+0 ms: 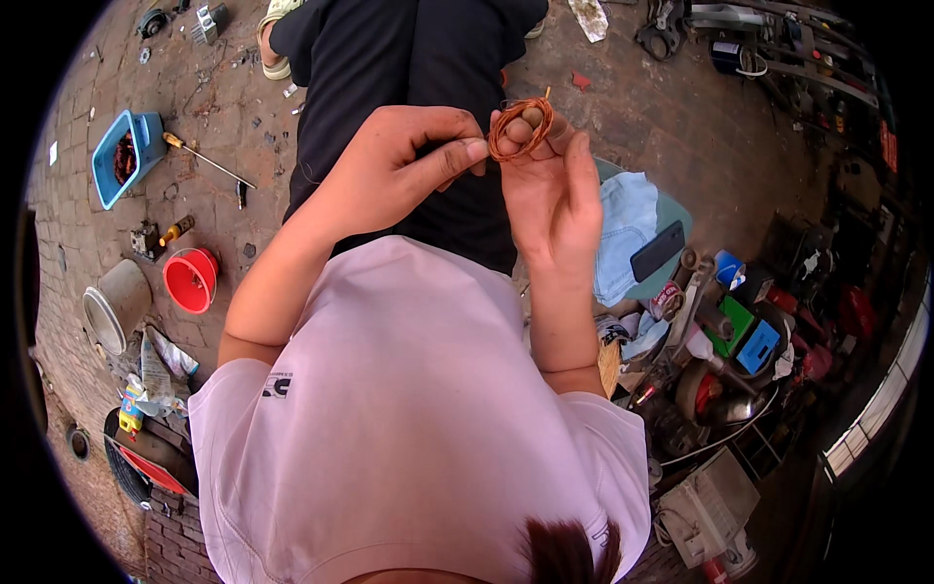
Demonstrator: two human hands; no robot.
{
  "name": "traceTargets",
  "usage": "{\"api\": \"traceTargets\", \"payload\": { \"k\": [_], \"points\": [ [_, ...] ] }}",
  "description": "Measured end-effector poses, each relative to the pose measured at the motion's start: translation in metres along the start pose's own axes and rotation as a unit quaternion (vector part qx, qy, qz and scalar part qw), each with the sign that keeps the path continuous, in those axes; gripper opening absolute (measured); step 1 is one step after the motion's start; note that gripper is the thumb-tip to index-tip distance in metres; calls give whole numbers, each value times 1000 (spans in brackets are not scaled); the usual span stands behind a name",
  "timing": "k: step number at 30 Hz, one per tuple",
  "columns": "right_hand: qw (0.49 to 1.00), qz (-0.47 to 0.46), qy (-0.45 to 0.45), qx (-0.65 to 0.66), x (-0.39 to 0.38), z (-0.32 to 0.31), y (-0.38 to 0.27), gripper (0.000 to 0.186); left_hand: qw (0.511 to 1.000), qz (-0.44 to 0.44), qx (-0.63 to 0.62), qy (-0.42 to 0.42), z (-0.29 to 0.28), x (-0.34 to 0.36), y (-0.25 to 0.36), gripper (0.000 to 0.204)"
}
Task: The person sits and repeatedly winds a thin copper wire around their fingers to form a small coil. They adjust the coil and continue winding the wire by hand throughout the clip.
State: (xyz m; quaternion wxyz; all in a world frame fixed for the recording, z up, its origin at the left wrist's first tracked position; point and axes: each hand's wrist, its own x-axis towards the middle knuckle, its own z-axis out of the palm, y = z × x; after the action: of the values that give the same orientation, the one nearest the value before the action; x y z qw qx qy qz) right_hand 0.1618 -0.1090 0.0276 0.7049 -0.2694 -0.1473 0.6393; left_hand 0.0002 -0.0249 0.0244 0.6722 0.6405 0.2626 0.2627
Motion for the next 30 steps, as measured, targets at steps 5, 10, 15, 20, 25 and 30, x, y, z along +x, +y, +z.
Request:
{"api": "traceTargets", "payload": {
  "k": [5, 10, 15, 20, 25, 30],
  "points": [
    [996, -9, 13, -83, 5, 22, 0, 50, 989, 68, 128, 39, 12, -7, -10, 12],
    [955, -64, -6, -290, 4, 19, 2, 48, 979, 67, 183, 56, 10, -11, 6, 11],
    [914, -112, 18, -388, 2, 23, 4, 44, 971, 87, 211, 72, 5, -12, 21, 8],
    [814, -163, 12, -558, 1, 29, 7, 34, 962, 111, 245, 52, -9, -8, 29, 8],
    [714, -207, 4, -669, 6, 30, 7, 26, 966, 110, 235, 23, -16, -6, 31, 6],
    [675, -206, 14, -708, 7, 28, 7, 18, 973, 117, 200, 12, -25, -7, 37, 8]
  ]
}}
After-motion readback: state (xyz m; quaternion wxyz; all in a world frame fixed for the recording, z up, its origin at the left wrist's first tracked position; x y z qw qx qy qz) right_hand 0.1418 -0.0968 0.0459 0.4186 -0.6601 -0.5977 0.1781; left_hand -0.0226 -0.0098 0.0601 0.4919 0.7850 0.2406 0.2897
